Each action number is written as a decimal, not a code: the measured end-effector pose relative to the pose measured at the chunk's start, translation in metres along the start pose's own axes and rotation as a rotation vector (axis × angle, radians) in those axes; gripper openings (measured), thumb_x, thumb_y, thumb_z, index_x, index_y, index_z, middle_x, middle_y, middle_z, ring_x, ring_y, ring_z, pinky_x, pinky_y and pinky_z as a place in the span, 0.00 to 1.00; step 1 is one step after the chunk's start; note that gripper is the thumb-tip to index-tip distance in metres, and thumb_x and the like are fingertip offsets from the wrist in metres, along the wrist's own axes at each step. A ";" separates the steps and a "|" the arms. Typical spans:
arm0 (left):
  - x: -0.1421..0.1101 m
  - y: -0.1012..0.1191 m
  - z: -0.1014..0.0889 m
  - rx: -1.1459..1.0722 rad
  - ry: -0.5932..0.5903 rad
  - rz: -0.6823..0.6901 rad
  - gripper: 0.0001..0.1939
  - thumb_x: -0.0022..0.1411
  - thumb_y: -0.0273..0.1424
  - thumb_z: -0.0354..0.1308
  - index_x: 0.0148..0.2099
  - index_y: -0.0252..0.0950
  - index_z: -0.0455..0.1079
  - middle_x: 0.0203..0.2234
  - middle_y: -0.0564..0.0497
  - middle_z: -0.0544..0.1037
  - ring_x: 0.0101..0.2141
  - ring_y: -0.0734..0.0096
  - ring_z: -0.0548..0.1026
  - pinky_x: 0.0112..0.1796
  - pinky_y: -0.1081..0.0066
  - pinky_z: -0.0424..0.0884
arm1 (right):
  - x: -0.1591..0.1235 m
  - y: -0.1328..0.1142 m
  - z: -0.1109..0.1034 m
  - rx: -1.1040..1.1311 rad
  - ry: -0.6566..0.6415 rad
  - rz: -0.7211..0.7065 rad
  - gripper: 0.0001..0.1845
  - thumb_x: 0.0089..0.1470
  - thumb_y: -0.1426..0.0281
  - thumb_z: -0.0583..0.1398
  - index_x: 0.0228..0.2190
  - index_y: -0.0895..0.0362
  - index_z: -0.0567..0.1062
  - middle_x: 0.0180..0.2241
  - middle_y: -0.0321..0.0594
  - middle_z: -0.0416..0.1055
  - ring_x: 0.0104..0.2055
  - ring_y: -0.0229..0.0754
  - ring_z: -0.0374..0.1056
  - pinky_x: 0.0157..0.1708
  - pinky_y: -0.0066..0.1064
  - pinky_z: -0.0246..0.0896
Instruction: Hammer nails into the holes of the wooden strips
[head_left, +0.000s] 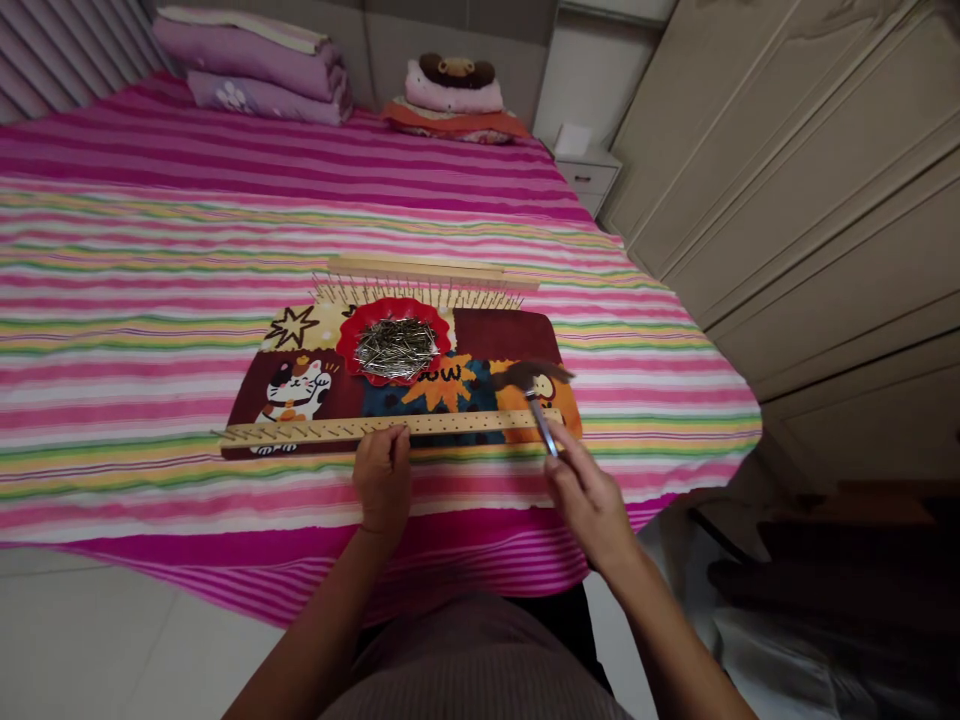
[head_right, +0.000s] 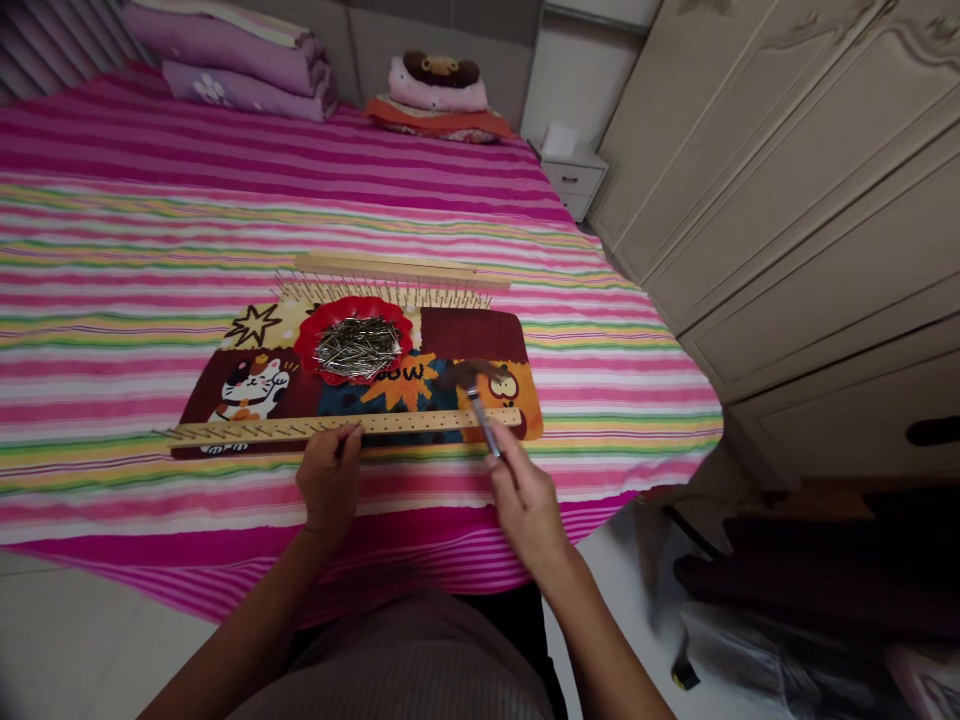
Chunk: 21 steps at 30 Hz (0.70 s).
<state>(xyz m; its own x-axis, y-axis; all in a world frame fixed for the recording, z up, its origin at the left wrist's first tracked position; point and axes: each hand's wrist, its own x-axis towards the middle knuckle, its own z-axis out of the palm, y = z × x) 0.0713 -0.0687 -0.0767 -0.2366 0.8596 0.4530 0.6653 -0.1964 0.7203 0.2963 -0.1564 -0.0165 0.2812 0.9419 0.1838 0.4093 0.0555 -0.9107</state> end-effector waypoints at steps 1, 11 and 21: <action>0.000 -0.001 0.001 0.005 0.006 0.017 0.11 0.62 0.36 0.52 0.34 0.37 0.71 0.28 0.50 0.76 0.34 0.69 0.73 0.38 0.69 0.67 | -0.001 -0.009 0.005 -0.031 -0.105 -0.097 0.23 0.58 0.67 0.54 0.55 0.51 0.69 0.41 0.40 0.76 0.41 0.41 0.73 0.39 0.32 0.71; -0.003 -0.013 0.009 0.020 0.063 0.120 0.09 0.64 0.33 0.51 0.35 0.37 0.71 0.28 0.49 0.76 0.33 0.68 0.72 0.38 0.68 0.67 | 0.006 -0.042 0.054 -0.329 -0.406 -0.309 0.29 0.61 0.74 0.49 0.62 0.48 0.58 0.40 0.43 0.74 0.38 0.44 0.73 0.38 0.39 0.72; -0.003 -0.012 0.007 -0.004 0.020 0.098 0.09 0.63 0.33 0.50 0.34 0.38 0.70 0.28 0.49 0.76 0.33 0.67 0.72 0.38 0.67 0.68 | 0.000 -0.048 0.050 -0.400 -0.406 -0.343 0.29 0.61 0.73 0.48 0.63 0.48 0.58 0.37 0.44 0.73 0.33 0.44 0.71 0.33 0.37 0.71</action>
<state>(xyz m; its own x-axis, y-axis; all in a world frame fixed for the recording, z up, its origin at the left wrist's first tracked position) 0.0694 -0.0659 -0.0901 -0.1846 0.8267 0.5314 0.6831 -0.2808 0.6742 0.2337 -0.1421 0.0084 -0.2394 0.9472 0.2134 0.7303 0.3204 -0.6033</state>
